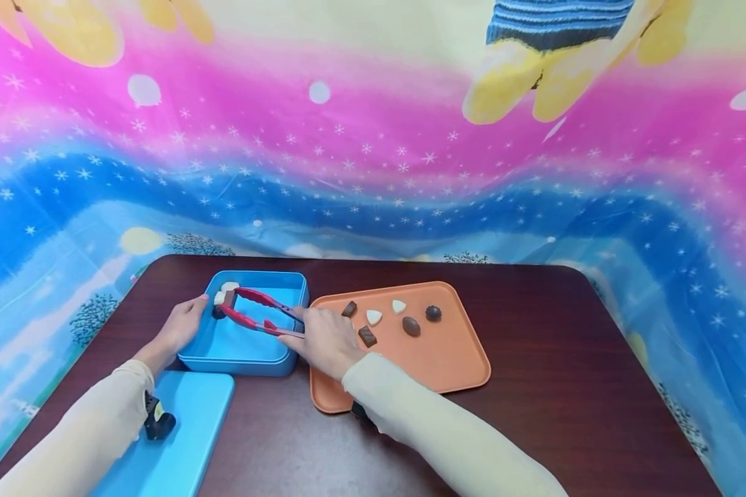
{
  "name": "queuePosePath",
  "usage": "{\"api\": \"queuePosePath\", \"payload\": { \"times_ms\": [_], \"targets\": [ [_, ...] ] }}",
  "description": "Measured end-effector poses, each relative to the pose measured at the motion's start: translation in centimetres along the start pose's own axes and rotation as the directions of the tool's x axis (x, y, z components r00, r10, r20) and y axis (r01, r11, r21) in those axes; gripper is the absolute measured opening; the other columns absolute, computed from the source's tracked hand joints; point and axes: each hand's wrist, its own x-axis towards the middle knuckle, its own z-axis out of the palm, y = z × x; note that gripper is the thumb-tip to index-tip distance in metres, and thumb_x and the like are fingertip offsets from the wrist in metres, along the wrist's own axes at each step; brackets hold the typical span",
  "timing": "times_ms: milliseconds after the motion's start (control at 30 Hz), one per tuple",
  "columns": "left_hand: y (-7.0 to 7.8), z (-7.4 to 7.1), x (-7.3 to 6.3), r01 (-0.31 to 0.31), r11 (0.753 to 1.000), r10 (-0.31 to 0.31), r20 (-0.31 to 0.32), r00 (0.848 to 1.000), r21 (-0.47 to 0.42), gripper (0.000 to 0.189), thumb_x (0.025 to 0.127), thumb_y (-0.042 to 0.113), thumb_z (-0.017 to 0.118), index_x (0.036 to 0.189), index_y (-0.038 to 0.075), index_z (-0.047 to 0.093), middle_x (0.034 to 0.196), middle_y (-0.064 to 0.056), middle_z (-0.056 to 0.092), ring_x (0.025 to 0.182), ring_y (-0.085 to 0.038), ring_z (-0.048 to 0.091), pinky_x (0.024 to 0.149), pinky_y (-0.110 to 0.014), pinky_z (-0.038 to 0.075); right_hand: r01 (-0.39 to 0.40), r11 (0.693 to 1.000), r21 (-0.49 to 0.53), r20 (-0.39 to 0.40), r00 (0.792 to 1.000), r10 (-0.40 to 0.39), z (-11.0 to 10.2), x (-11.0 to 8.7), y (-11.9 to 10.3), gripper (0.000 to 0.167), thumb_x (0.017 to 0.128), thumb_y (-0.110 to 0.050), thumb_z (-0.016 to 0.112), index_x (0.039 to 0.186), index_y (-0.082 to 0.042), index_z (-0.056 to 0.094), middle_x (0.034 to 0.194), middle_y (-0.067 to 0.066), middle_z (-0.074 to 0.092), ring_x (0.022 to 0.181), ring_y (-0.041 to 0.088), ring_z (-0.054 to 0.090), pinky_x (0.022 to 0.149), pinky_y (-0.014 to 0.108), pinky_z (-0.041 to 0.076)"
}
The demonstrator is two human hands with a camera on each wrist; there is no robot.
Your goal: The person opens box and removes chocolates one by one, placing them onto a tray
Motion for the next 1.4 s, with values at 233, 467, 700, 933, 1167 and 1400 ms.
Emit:
{"api": "queuePosePath", "payload": {
  "times_ms": [233, 467, 700, 933, 1167, 1400],
  "targets": [
    [0.0, -0.1, -0.1, 0.02, 1.0, -0.02, 0.011, 1.0, 0.0, 0.073, 0.109, 0.052, 0.013, 0.161, 0.002, 0.008, 0.167, -0.028, 0.011, 0.154, -0.051, 0.012, 0.122, -0.069, 0.018, -0.056, 0.995, 0.082, -0.001, 0.998, 0.056, -0.6, -1.0, 0.2, 0.061, 0.09, -0.053, 0.071, 0.143, -0.025, 0.06, 0.054, -0.005, 0.043, 0.042, 0.015, 0.04, 0.037, 0.023, 0.028],
    [-0.1, 0.1, 0.2, 0.013, 1.0, -0.013, 0.005, 1.0, 0.0, 0.072, 0.109, 0.052, 0.014, 0.162, 0.004, 0.009, 0.168, -0.026, 0.012, 0.154, -0.05, 0.012, 0.123, -0.067, 0.018, -0.051, 0.995, 0.081, -0.007, 0.999, 0.051, -1.2, -1.7, 1.0, 0.055, 0.09, -0.052, 0.072, 0.137, -0.025, 0.065, 0.053, -0.004, 0.044, 0.043, 0.015, 0.042, 0.039, 0.023, 0.026],
    [-0.1, 0.1, 0.2, 0.012, 1.0, -0.012, 0.016, 1.0, 0.005, 0.073, 0.109, 0.053, 0.013, 0.162, 0.003, 0.008, 0.168, -0.026, 0.011, 0.154, -0.05, 0.013, 0.122, -0.068, 0.018, -0.062, 0.995, 0.082, 0.003, 0.998, 0.062, -1.9, -2.7, 2.0, 0.058, 0.091, -0.052, 0.072, 0.142, -0.028, 0.06, 0.055, -0.007, 0.054, 0.047, 0.012, 0.051, 0.042, 0.026, 0.039],
    [-0.2, 0.0, 0.3, 0.028, 1.0, -0.028, 0.03, 0.999, -0.001, 0.076, 0.108, 0.056, 0.013, 0.162, 0.002, 0.007, 0.168, -0.027, 0.011, 0.154, -0.051, 0.012, 0.122, -0.069, 0.017, -0.066, 0.995, 0.078, -0.028, 0.997, 0.068, -2.8, -4.0, 2.4, 0.062, 0.089, -0.051, 0.074, 0.142, -0.023, 0.061, 0.061, -0.007, 0.059, 0.055, 0.013, 0.052, 0.043, 0.028, 0.041],
    [-0.2, 0.1, 0.2, 0.017, 1.0, -0.017, 0.033, 0.999, 0.0, 0.076, 0.108, 0.056, 0.013, 0.161, 0.002, 0.007, 0.168, -0.026, 0.01, 0.154, -0.05, 0.011, 0.123, -0.068, 0.016, -0.07, 0.996, 0.056, -0.061, 0.995, 0.073, -3.4, -5.1, 2.8, 0.063, 0.085, -0.05, 0.078, 0.14, -0.022, 0.063, 0.061, -0.006, 0.054, 0.052, 0.013, 0.045, 0.042, 0.024, 0.033],
    [0.1, 0.1, 0.2, 0.012, 1.0, -0.012, 0.025, 1.0, 0.003, 0.074, 0.108, 0.054, 0.013, 0.162, 0.003, 0.007, 0.168, -0.027, 0.01, 0.154, -0.051, 0.012, 0.122, -0.068, 0.017, -0.07, 0.995, 0.066, -0.08, 0.994, 0.075, -4.0, -6.2, 3.8, 0.06, 0.083, -0.051, 0.08, 0.136, -0.025, 0.066, 0.058, -0.006, 0.046, 0.048, 0.01, 0.038, 0.041, 0.022, 0.027]
  ]
}}
